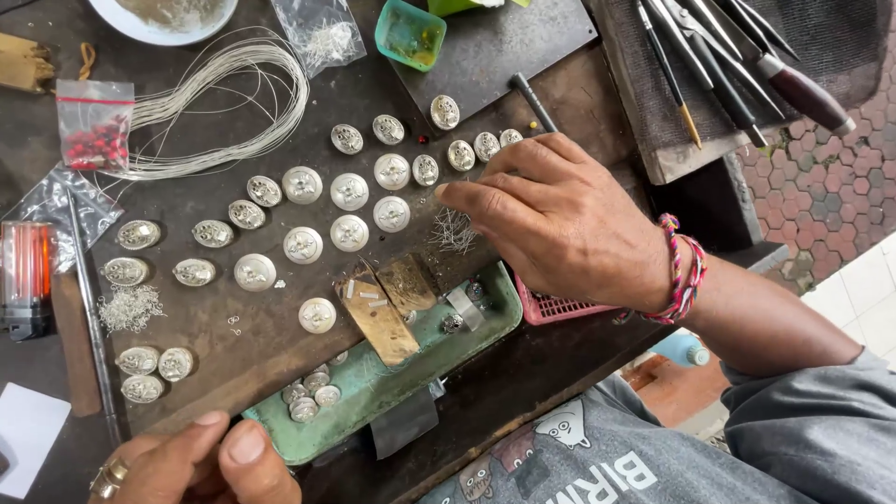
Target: The person is assembling small silver jewelry pieces by placing tiny components onto a base and then using pliers to adjust or cut wire.
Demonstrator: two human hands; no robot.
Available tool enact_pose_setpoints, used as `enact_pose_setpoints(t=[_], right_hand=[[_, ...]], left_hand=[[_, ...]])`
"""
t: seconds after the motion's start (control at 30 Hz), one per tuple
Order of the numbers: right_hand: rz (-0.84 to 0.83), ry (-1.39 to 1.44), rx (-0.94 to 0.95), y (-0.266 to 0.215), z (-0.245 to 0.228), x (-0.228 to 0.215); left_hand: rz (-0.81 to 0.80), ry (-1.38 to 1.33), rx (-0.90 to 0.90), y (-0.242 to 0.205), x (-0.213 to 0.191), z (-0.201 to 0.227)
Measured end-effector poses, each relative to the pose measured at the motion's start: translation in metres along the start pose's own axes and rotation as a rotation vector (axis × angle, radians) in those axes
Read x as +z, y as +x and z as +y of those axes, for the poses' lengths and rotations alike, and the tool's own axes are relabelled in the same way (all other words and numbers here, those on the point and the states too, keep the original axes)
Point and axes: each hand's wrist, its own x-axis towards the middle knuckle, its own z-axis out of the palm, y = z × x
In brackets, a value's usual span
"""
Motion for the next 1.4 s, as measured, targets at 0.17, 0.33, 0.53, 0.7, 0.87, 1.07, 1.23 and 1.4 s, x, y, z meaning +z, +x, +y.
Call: enact_pose_setpoints(t=[0.17, 0.33, 0.53, 0.7, 0.87, 1.07, 1.23, 1.4], right_hand=[[0.008, 0.010, 0.018, 0.001, 0.000, 0.003], [-0.002, 0.023, 0.060, 0.000, -0.001, 0.006], [0.026, 0.033, 0.064, 0.002, -0.002, 0.003], [0.019, 0.034, 0.094, 0.000, -0.006, 0.000], [0.017, 0.020, 0.135, 0.002, -0.015, 0.001], [0.007, 0.045, 0.169, 0.003, -0.018, 0.005], [0.022, 0.091, 0.197, 0.004, -0.020, 0.006], [0.028, 0.140, 0.223, 0.004, -0.021, 0.008]], left_hand=[[0.039, -0.048, 0.027, 0.001, 0.004, 0.001], [0.081, -0.064, 0.065, 0.001, 0.010, -0.004], [-0.022, -0.041, 0.041, 0.002, 0.002, -0.007], [0.045, -0.096, 0.231, 0.010, 0.008, -0.020], [0.076, -0.126, 0.275, 0.010, 0.012, -0.028], [0.024, -0.117, 0.169, 0.010, 0.008, -0.020], [0.019, -0.111, 0.151, 0.011, 0.007, -0.014], [0.033, -0.111, 0.143, 0.009, 0.010, -0.017]])
